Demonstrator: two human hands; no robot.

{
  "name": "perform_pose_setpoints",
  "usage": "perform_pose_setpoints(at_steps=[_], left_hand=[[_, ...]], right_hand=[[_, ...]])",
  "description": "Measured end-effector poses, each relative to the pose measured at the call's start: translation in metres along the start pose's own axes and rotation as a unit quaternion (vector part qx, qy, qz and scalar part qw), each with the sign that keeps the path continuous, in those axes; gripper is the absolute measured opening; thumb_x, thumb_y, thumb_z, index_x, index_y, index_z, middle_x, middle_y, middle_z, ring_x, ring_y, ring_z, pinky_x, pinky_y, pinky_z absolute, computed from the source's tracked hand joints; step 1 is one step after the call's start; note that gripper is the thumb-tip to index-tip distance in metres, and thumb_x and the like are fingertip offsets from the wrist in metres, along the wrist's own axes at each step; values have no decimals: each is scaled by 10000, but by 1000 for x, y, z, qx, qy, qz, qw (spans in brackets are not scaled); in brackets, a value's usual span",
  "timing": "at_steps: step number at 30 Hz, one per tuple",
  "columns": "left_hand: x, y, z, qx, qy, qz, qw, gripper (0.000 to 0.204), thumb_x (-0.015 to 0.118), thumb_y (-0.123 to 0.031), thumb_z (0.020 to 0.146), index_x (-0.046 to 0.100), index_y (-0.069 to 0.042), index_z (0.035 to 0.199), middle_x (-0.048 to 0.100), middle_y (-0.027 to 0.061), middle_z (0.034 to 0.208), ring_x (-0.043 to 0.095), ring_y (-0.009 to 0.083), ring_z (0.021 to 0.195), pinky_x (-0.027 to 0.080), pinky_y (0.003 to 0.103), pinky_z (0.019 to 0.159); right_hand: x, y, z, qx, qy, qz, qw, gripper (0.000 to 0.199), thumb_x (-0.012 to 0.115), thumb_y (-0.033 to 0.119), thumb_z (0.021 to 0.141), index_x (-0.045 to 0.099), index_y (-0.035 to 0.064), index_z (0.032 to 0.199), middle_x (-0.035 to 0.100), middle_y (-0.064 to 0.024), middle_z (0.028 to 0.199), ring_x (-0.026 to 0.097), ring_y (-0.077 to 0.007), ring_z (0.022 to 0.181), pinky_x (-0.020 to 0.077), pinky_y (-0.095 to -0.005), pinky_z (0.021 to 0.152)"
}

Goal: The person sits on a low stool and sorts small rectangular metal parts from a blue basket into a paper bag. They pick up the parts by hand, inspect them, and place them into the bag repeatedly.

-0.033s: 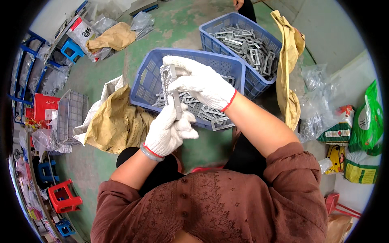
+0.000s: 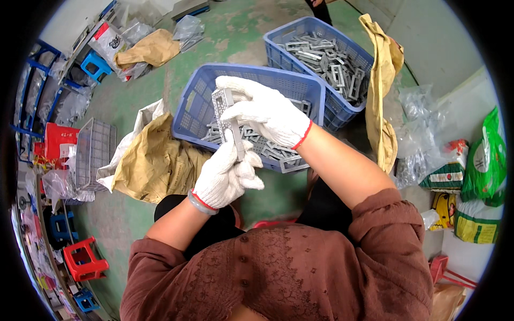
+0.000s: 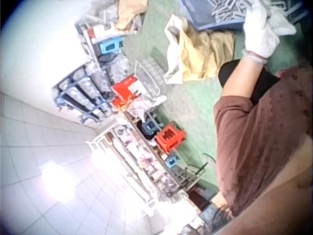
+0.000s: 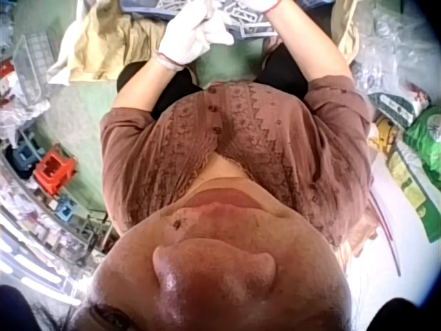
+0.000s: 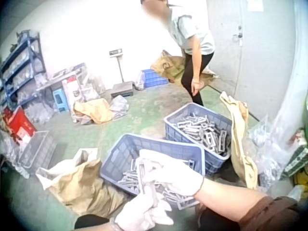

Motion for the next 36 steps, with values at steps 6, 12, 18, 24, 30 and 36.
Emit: perform_pose_setpoints(at_steps=[6,12,18,24,30,36], left_hand=[[-5,6,-4,-39,121,-46,991,427,564,-397,1006,515,-37,1230,623,141,940,641,242,761,554,391,655],[-3,9,-5,-46,163,-49,984,482,637,-395,958,514,-4,1212,637,149,937,660,275,808,558,372,693],[-9,14,-1,-33,201,-39,978,489,605,-413,977,521,-1,1226,673,182,966,698,293,854,597,407,706],[-7,14,0,-54,209,-38,976,488,591,-424,980,523,-3,1217,675,194,950,700,309,797,604,411,644],[-3,15,-3,-81,249,-40,964,523,563,-466,985,516,-4,1227,675,208,955,712,349,765,621,460,621],[-5,18,0,-72,258,-5,964,622,551,-488,988,468,5,1360,668,224,996,720,349,777,627,475,630]], right_hand=[[14,-1,-5,-7,-21,-18,1000,559,667,-12,873,482,-1,1400,596,-121,1177,662,-244,1025,574,-405,888],[23,6,-13,-30,-15,-35,999,540,682,18,888,486,-11,1390,601,-112,1170,666,-225,987,578,-373,862],[24,8,-16,-30,-26,-31,999,577,667,-73,844,506,2,1393,599,-127,1185,652,-220,972,589,-381,838],[18,6,-16,-30,-32,-41,998,523,660,13,895,504,-10,1393,598,-142,1195,662,-233,979,587,-400,848],[20,5,-18,-29,-35,-40,998,499,660,93,926,511,-12,1391,603,-145,1195,671,-240,990,583,-398,848],[22,7,-21,-17,-77,-64,995,477,702,66,892,561,-11,1341,622,-120,1146,677,-216,961,574,-354,830]])
Point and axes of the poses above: each hand's wrist, its own z-axis towards the middle knuckle, its own x-axis out of the palm, y = z × x, the point moved 6 cm from there along z, towards the middle knuckle
